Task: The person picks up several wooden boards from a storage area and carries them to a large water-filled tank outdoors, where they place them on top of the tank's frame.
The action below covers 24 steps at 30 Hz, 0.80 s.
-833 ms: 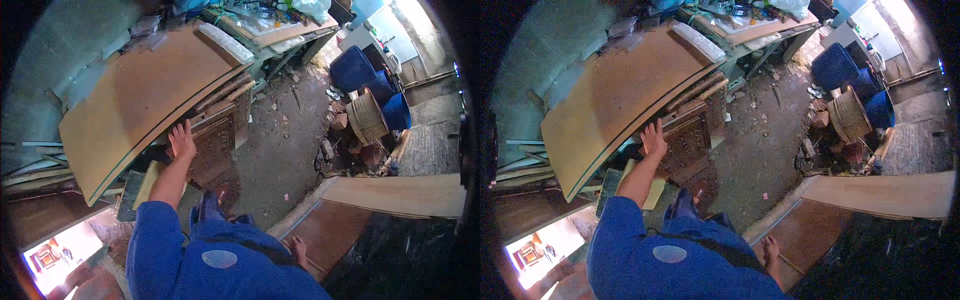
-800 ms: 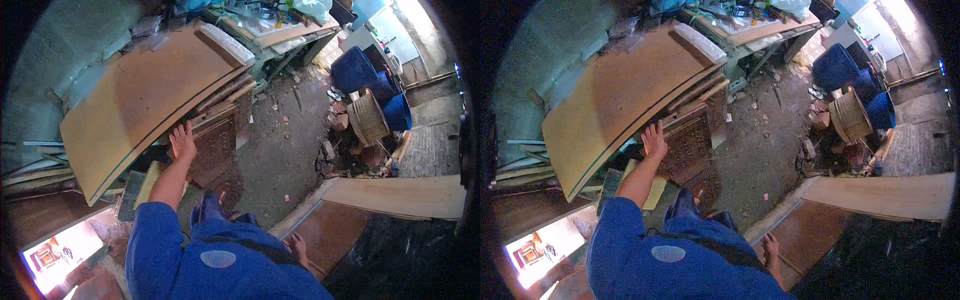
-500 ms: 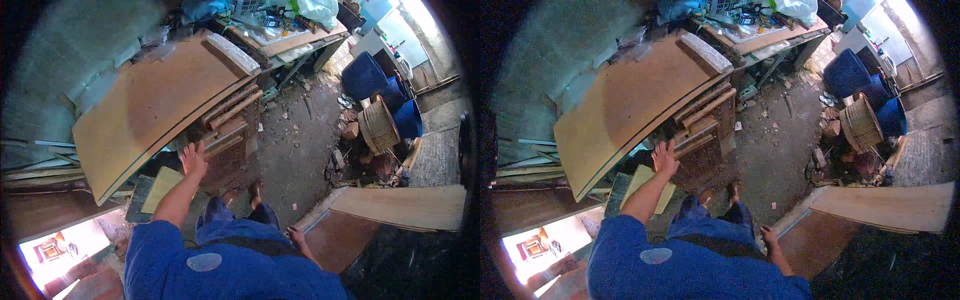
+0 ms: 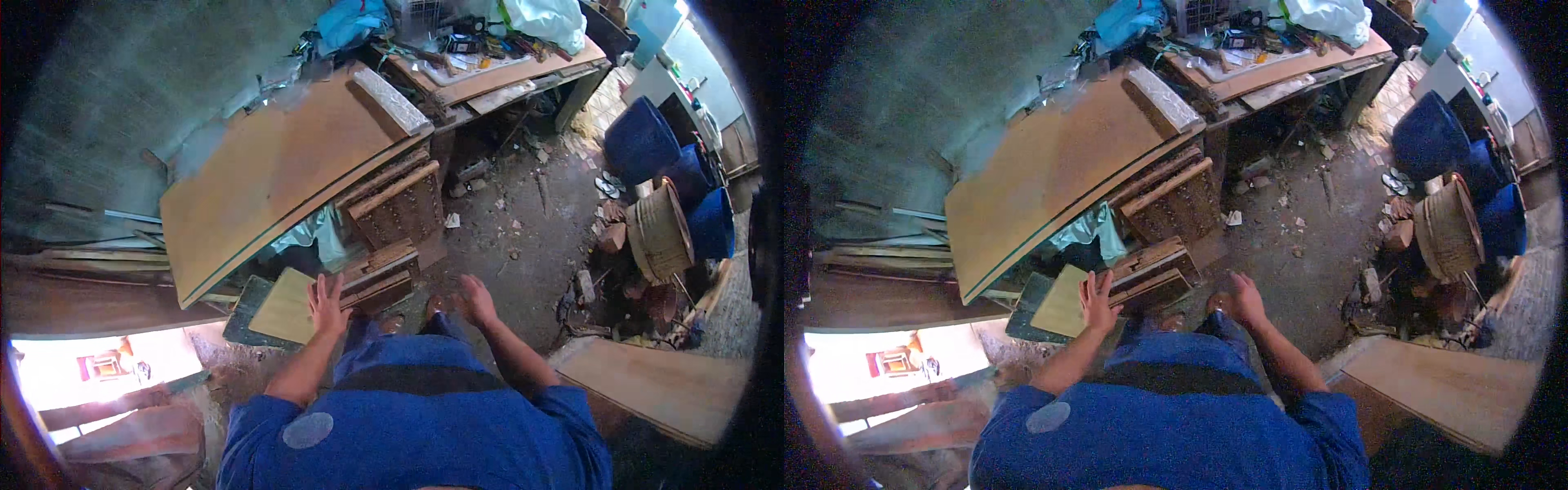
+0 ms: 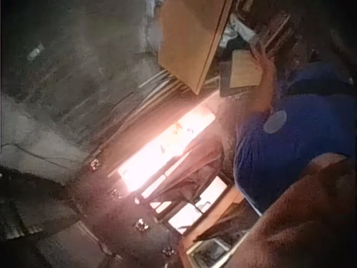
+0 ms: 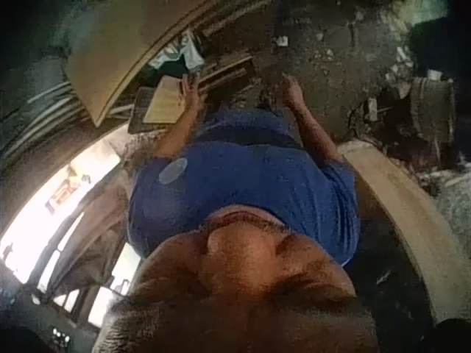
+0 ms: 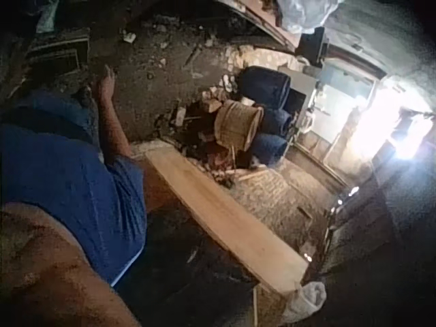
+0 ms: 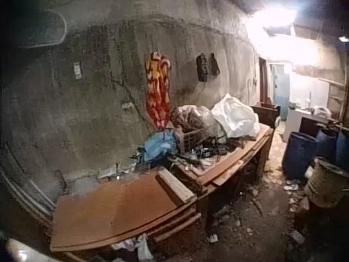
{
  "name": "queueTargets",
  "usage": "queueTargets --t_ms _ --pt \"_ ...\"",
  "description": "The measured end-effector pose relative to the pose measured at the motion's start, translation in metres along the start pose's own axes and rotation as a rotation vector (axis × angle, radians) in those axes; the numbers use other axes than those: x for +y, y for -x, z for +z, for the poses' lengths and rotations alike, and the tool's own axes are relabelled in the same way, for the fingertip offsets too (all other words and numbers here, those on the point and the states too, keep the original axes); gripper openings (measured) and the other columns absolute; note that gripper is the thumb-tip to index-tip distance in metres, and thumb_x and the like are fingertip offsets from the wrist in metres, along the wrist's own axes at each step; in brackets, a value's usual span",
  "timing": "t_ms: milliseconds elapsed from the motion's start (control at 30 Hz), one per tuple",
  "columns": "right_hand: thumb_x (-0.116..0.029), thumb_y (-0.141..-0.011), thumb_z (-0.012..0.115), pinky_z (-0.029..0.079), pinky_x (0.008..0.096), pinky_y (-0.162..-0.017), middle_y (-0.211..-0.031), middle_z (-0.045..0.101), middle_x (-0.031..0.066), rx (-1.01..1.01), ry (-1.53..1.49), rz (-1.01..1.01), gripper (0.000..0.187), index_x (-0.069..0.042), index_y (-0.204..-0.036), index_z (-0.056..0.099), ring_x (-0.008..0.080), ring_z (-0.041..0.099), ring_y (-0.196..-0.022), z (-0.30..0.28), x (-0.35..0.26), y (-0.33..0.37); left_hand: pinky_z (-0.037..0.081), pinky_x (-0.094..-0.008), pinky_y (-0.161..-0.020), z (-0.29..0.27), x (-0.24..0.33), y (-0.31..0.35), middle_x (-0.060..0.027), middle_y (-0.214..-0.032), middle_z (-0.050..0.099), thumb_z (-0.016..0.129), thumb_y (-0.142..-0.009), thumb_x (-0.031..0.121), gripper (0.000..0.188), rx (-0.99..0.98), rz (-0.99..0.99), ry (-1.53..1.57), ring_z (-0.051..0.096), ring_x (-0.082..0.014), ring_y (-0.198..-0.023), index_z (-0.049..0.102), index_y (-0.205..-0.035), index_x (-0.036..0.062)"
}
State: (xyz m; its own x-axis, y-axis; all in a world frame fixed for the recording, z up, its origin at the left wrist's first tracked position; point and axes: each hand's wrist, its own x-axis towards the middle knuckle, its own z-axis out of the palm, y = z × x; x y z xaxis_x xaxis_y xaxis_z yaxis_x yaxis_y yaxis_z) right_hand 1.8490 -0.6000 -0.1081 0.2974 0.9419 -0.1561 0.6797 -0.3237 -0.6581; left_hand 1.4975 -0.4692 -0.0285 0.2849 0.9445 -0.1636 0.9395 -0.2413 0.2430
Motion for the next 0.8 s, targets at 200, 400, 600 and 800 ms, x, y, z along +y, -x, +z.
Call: queueTargets --t_ms 200,400,600,800 --pt "-0.027 -0.083 0.067 0.028 0.0483 -0.111 -0.151 0.027 0.0187 -0.211 0.130 -0.482 0.069 -0.015 -0.144 0.036 0.0415 0.028 -0.137 -0.019 -0.128 -0.064 0.028 -0.0557 -0.109 0.016 -0.009 0.017 -0.0152 -0.151 0.019 0.080 -0.067 0.012 0.096 0.021 -0.036 -0.095 0.016 -0.0472 -0.138 0.031 -0.147 0.0341" --pt "-0.033 -0.084 0.067 0.024 0.0515 -0.112 -0.154 0.020 0.0145 -0.318 0.217 -0.467 0.071 -0.020 -0.145 0.034 0.0401 0.022 -0.140 0.007 -0.140 -0.074 0.029 -0.0557 -0.106 0.004 0.019 0.029 -0.0187 -0.147 0.016 0.077 -0.071 0.014 0.097 -0.012 -0.155 -0.103 0.022 -0.0442 -0.133 0.023 -0.150 0.0301" --pt "-0.032 -0.084 0.067 0.023 0.0527 -0.113 -0.153 0.023 0.0150 -0.358 0.308 -0.404 0.069 -0.022 -0.145 0.035 0.0410 0.024 -0.139 0.009 -0.159 -0.074 0.024 -0.0545 -0.108 0.036 -0.008 0.045 -0.0179 -0.138 0.023 0.078 -0.071 0.016 0.082 0.100 -0.104 0.079 0.023 -0.0429 -0.132 0.033 -0.140 0.0186" --pt "-0.028 -0.082 0.070 0.026 0.0539 -0.110 -0.140 0.039 0.0163 -0.377 0.412 -0.438 0.052 -0.014 -0.127 0.048 0.0407 0.030 -0.135 0.006 -0.182 -0.080 0.034 -0.0535 -0.099 0.054 -0.022 0.051 -0.0149 -0.126 0.041 0.070 -0.075 0.016 0.049 0.237 -0.003 0.119 0.039 -0.0389 -0.121 0.052 -0.120 0.0154"
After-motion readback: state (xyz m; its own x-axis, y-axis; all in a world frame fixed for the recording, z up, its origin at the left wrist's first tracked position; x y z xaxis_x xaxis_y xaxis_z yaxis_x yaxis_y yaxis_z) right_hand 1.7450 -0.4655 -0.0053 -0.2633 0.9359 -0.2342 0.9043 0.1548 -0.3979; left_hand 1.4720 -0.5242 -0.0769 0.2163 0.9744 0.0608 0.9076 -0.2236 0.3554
